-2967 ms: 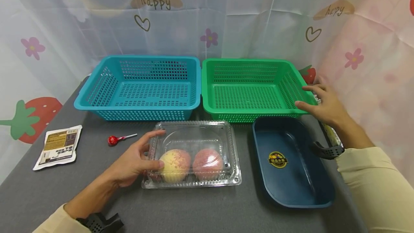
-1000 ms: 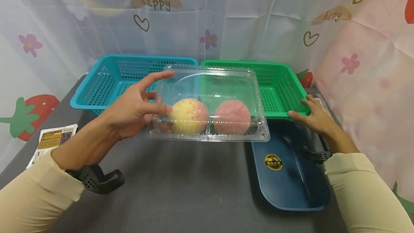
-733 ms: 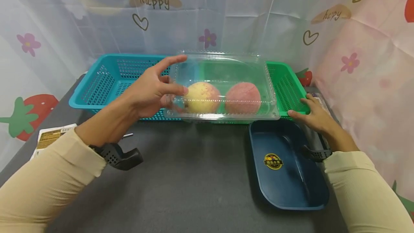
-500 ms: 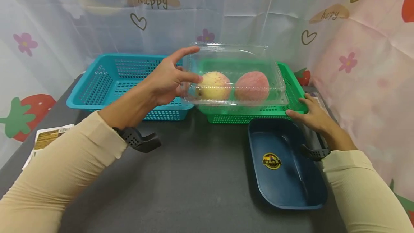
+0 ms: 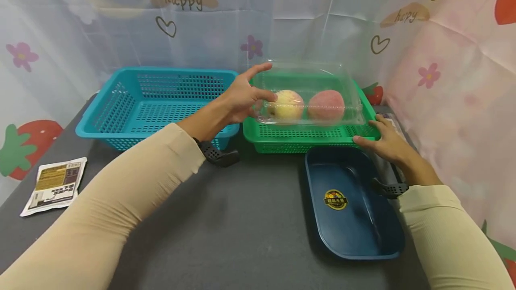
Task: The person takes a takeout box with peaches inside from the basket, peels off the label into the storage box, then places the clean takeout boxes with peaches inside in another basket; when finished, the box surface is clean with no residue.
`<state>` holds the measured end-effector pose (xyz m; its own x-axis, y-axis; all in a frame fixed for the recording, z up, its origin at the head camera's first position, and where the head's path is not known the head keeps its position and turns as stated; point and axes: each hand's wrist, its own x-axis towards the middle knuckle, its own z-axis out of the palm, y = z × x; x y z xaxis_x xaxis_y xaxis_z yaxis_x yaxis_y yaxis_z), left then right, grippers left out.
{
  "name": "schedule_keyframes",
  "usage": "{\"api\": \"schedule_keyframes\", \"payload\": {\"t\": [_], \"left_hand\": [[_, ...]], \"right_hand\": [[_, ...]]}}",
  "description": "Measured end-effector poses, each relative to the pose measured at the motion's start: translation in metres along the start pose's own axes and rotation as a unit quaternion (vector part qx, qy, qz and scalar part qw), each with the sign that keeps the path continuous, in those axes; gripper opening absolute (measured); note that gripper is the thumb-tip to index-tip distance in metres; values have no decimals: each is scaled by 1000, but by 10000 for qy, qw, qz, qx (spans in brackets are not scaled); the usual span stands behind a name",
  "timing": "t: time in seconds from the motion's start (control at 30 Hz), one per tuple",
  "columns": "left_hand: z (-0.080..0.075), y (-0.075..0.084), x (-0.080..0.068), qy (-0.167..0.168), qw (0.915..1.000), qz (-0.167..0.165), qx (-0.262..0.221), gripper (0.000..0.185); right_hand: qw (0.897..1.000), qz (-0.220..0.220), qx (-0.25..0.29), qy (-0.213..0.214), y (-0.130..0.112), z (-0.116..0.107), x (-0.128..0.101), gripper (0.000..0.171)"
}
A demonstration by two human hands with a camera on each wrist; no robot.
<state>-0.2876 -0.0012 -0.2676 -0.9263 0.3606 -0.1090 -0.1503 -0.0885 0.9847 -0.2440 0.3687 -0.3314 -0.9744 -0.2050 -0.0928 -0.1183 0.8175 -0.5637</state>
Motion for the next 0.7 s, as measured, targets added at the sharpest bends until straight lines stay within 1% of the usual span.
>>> {"api": "schedule_keyframes", "payload": {"t": [0.2, 0.43, 0.53, 0.7], "left_hand": [[3, -17, 19, 30, 9999, -157, 50, 78], [6, -34, 31, 108, 9989, -460, 7, 81], [8, -40, 34, 133, 9980, -611, 113, 82], [11, -46, 42, 86, 9966, -722, 387, 82]], "right_hand": [[9999, -114, -57, 43, -2, 1, 1, 82], [9999, -112, -76, 67, 0, 0, 0, 82], [9999, -90, -53, 38, 0, -1, -1, 82], [10000, -61, -17, 50, 1, -2, -2, 83]]}}
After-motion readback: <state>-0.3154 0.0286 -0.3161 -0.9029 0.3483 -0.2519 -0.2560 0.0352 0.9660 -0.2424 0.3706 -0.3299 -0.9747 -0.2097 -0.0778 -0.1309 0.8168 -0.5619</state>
